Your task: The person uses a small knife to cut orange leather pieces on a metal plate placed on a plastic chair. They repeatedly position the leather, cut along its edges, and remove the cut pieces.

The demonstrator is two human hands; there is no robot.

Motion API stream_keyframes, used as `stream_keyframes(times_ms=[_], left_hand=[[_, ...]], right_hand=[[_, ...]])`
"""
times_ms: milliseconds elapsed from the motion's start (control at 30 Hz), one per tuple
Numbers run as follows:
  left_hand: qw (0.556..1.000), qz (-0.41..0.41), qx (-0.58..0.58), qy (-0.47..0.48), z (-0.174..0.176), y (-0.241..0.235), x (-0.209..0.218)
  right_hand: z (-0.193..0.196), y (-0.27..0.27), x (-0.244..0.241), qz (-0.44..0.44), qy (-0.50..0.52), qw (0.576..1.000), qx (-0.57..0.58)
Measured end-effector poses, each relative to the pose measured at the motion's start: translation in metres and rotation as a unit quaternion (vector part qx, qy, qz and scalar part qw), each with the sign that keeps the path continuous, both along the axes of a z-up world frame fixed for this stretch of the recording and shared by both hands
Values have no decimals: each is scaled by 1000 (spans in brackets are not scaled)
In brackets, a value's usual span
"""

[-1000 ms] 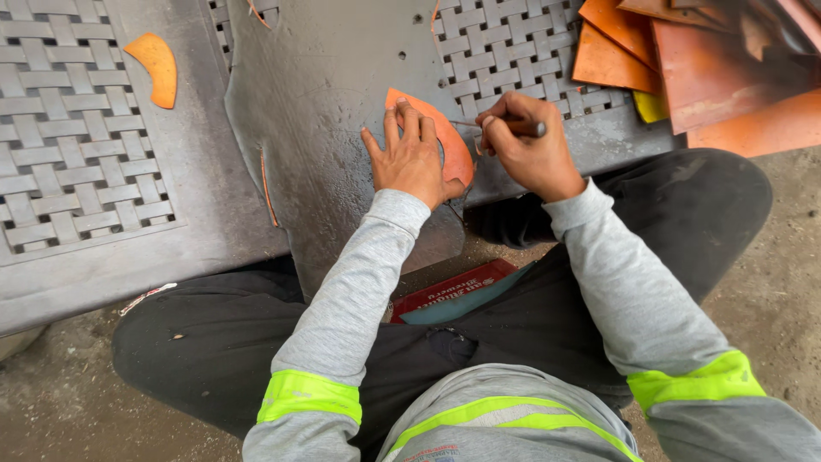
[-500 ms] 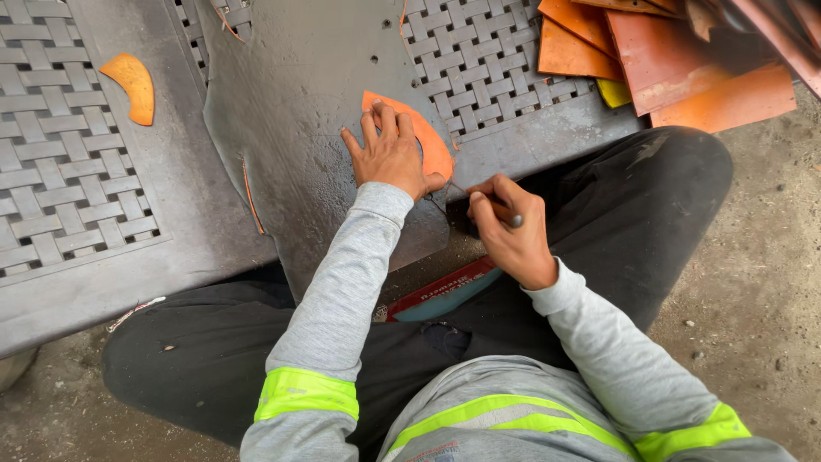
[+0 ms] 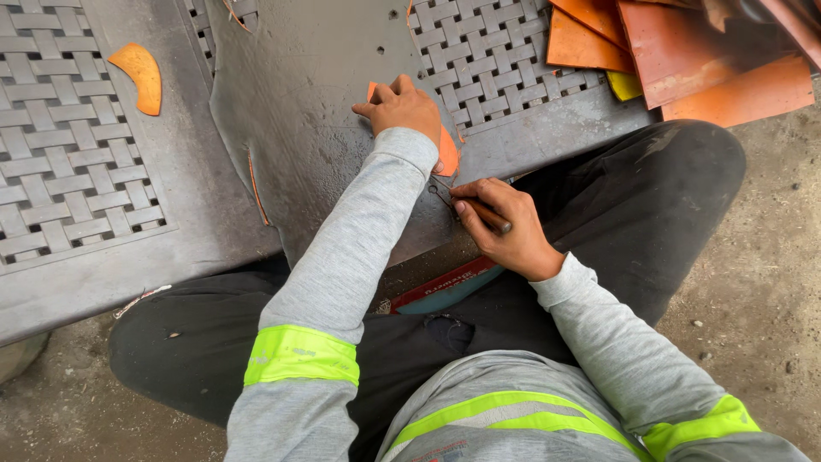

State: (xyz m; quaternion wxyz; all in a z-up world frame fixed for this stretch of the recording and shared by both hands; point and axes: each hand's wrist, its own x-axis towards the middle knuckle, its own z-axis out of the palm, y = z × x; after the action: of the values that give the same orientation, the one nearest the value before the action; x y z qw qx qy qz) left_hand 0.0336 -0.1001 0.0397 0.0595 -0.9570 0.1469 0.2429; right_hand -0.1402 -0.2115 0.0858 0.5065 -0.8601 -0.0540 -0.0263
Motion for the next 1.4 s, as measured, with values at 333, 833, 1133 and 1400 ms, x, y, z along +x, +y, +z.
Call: stream_keyframes(times_ms=[333, 833, 1133, 1400], left_hand=[[1000, -16, -5, -4, -14, 0, 1], [1000, -18, -9, -5, -7, 3, -4], [999, -31, -4, -7, -12, 4, -5], [998, -19, -49, 18, 10, 18, -14]], right_hand=[[-12, -4, 4, 12, 0, 1000, -1], [-8, -4, 7, -4, 34, 999, 1], [6, -4, 3, -25, -59, 987, -145], [31, -50, 14, -132, 100, 979, 122]])
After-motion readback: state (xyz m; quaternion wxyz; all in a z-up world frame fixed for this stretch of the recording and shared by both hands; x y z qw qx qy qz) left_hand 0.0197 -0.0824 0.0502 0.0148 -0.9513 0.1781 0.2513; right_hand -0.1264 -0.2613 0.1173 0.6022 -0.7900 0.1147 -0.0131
